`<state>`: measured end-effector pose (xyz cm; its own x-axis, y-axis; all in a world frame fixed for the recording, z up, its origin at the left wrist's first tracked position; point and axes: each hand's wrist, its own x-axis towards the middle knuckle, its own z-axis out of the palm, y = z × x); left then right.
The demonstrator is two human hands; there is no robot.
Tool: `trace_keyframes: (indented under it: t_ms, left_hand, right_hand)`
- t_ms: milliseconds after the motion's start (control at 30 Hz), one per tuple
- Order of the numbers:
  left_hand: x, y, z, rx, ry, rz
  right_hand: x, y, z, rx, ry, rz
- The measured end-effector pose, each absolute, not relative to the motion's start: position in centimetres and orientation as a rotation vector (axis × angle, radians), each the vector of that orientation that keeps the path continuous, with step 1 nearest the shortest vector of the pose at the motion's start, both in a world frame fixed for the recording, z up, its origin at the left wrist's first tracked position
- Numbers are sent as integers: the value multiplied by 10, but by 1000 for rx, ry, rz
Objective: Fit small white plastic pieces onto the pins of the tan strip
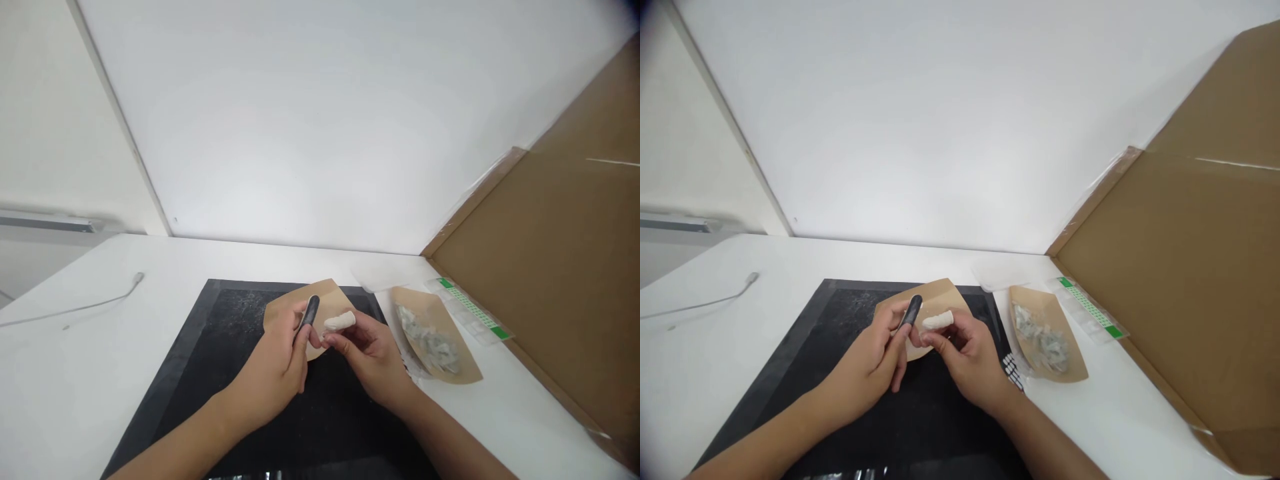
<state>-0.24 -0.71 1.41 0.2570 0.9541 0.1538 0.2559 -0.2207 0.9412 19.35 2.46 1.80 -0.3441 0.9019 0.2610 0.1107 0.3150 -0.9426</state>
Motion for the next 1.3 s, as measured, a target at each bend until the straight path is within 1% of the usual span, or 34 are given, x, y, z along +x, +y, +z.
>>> trace_keyframes:
  t_ms: [67, 233, 367, 533, 667, 900, 1100, 1200, 1300]
  left_hand:
    - [-4, -7, 21, 1696, 1103, 937]
    - [-3, -6, 25, 1539, 1072, 938]
    - [-2, -4, 22, 1416, 1023, 954]
    - [-2, -4, 26, 1484, 962, 901]
    - [-3, -5, 25, 1534, 1000, 895]
    - [-3, -6, 20, 1883, 1079, 1072]
    - [0, -10, 23, 2007, 1142, 1102]
    - [1, -11, 23, 2033, 1197, 1129]
    - [2, -12, 21, 2049, 1232, 1148]
  right_hand:
    - [195, 24, 16, -933, -1802, 897]
    - [197, 25, 17, -917, -1980, 313]
    - [198, 27, 17, -857, -2042, 76]
    - [201, 31, 13, -845, -2099, -65]
    - [199, 31, 13, -837, -2155, -135]
    - [192, 21, 16, -854, -2179, -317]
    - [189, 22, 15, -911, -2136, -440]
    - [185, 25, 9, -911, -2118, -451]
    - [182, 27, 4, -859, -2131, -396]
